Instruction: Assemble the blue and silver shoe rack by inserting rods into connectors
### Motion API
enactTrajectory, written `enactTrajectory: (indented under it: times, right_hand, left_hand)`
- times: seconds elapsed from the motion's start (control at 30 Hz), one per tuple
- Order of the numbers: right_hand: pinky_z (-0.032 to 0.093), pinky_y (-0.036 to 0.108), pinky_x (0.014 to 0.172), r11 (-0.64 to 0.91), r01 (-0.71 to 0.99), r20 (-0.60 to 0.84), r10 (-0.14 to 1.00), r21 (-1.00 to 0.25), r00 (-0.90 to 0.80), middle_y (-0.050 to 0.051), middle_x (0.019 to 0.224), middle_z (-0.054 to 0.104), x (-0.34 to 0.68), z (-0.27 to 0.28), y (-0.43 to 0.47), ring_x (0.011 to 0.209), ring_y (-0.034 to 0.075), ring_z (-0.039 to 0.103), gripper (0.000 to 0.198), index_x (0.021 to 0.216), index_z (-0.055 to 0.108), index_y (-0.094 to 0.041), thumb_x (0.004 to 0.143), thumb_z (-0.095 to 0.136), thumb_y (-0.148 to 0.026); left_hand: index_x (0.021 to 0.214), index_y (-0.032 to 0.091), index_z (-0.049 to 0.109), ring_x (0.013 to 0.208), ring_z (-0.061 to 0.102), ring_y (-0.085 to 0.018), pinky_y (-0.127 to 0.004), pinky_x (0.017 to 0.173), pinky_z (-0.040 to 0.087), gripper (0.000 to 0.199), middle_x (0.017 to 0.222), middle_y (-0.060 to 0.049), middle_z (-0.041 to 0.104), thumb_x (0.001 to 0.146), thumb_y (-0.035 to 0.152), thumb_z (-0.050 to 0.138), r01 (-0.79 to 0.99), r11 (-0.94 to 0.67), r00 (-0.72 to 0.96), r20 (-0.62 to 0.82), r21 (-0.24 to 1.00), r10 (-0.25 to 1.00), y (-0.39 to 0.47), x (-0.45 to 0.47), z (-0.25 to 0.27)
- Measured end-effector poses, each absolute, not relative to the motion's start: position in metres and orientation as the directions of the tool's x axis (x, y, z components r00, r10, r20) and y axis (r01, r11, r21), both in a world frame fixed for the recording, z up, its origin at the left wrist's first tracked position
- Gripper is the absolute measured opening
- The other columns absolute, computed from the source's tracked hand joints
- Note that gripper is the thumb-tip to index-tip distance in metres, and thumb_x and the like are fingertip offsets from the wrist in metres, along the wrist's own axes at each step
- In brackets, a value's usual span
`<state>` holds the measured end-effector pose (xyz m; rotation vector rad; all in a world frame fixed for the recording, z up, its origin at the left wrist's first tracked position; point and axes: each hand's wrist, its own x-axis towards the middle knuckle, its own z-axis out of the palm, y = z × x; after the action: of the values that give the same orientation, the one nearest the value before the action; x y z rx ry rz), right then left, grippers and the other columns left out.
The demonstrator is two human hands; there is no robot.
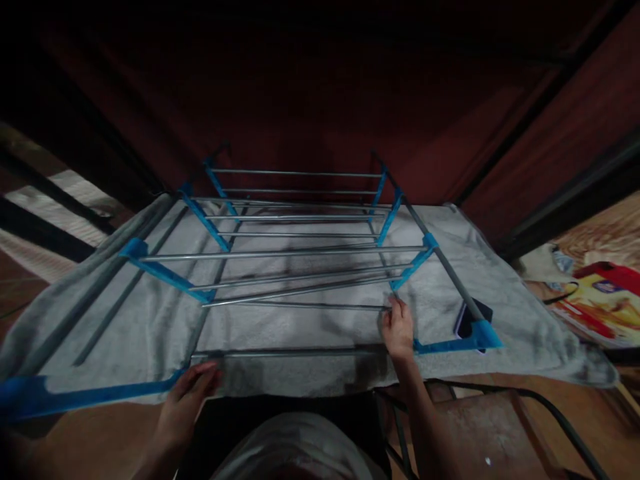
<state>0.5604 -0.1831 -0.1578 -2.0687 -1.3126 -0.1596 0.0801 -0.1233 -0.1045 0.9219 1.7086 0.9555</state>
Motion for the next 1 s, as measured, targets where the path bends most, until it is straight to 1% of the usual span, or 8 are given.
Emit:
enactTrajectory:
  times: [0.07,0.17,0.33,0.43,0.53,0.8,0.93,1.0]
  right_hand:
    - [0.044,0.047,0.107,-0.329,0.753,0.423,0.668,-0.57,0.612,0.018,0.126,0.054,0.568,-0.156,-0.186,0.124,0.029,0.051,0.048,0.131,0.055,-0.013,0.087,0.042,-0.023]
    - [0.043,0.046,0.107,-0.453,0.575,0.264,0.581,-0.682,0.77,0.018,0.126,0.053,0.58,-0.156,-0.187,0.124,0.028,0.052,0.053,0.131,0.055,-0.012,0.081,0.04,-0.018]
    - [0.048,0.043,0.099,-0.591,0.463,0.06,0.573,-0.66,0.817,0.015,0.113,0.063,0.581,-0.16,-0.185,0.108,0.026,0.061,0.05,0.126,0.062,-0.012,0.081,0.04,-0.013]
    - [0.046,0.037,0.101,-0.666,0.501,0.004,0.599,-0.553,0.801,0.017,0.123,0.061,0.574,-0.156,-0.184,0.115,0.025,0.06,0.053,0.134,0.058,-0.012,0.085,0.038,-0.009]
    - [0.046,0.033,0.1,-0.691,0.516,-0.031,0.612,-0.506,0.79,0.017,0.125,0.061,0.57,-0.15,-0.184,0.117,0.023,0.06,0.052,0.136,0.058,-0.012,0.088,0.038,-0.009]
    - [0.046,0.036,0.101,-0.691,0.54,-0.042,0.633,-0.481,0.773,0.02,0.122,0.063,0.562,-0.152,-0.189,0.118,0.028,0.061,0.05,0.137,0.057,-0.007,0.091,0.048,-0.024]
    - [0.047,0.039,0.1,-0.687,0.549,-0.013,0.63,-0.475,0.777,0.019,0.125,0.061,0.554,-0.155,-0.193,0.121,0.03,0.059,0.053,0.141,0.054,-0.01,0.091,0.048,-0.027]
    - [0.046,0.038,0.1,-0.688,0.556,-0.007,0.631,-0.466,0.776,0.019,0.125,0.061,0.551,-0.156,-0.194,0.121,0.03,0.058,0.054,0.142,0.053,-0.01,0.091,0.048,-0.026]
  left_hand:
    - [0.093,0.018,0.067,0.081,0.067,-0.024,-0.034,0.07,0.055,0.043,0.088,-0.007,0.07,0.07,0.055,0.066,0.382,0.241,-0.241,-0.155,0.892,0.958,-0.113,0.08,-0.102]
    - [0.106,0.022,0.067,0.097,0.066,-0.026,-0.038,0.084,0.055,0.04,0.11,-0.009,0.067,0.083,0.051,0.053,0.685,0.043,-0.111,0.046,0.728,0.993,-0.09,0.08,-0.099]
    - [0.12,0.016,0.063,0.117,0.06,-0.032,-0.047,0.101,0.047,0.039,0.126,-0.015,0.063,0.092,0.037,0.047,0.922,-0.053,0.052,0.015,0.382,0.999,-0.066,0.081,-0.112]
    - [0.127,0.016,0.062,0.119,0.059,-0.033,-0.05,0.101,0.047,0.04,0.133,-0.014,0.062,0.097,0.035,0.044,0.968,-0.099,0.095,0.027,0.232,0.995,-0.069,0.082,-0.121]
    - [0.129,0.017,0.062,0.118,0.06,-0.032,-0.047,0.099,0.047,0.041,0.135,-0.012,0.062,0.099,0.034,0.042,0.976,-0.15,0.144,0.048,0.158,0.988,-0.072,0.078,-0.122]
    - [0.121,0.019,0.065,0.116,0.062,-0.027,-0.038,0.1,0.048,0.035,0.129,-0.011,0.065,0.094,0.032,0.048,0.961,-0.189,0.191,0.01,0.201,0.981,-0.057,0.066,-0.12]
    - [0.137,0.016,0.053,0.124,0.055,-0.034,-0.047,0.1,0.047,0.047,0.141,-0.016,0.056,0.096,0.036,0.045,0.994,0.017,-0.029,0.106,0.11,0.994,-0.041,0.076,-0.104]
    - [0.145,0.01,0.043,0.123,0.055,-0.037,-0.049,0.096,0.048,0.055,0.14,-0.021,0.054,0.097,0.037,0.041,0.982,0.156,-0.163,0.065,0.105,0.984,-0.028,0.081,-0.097]
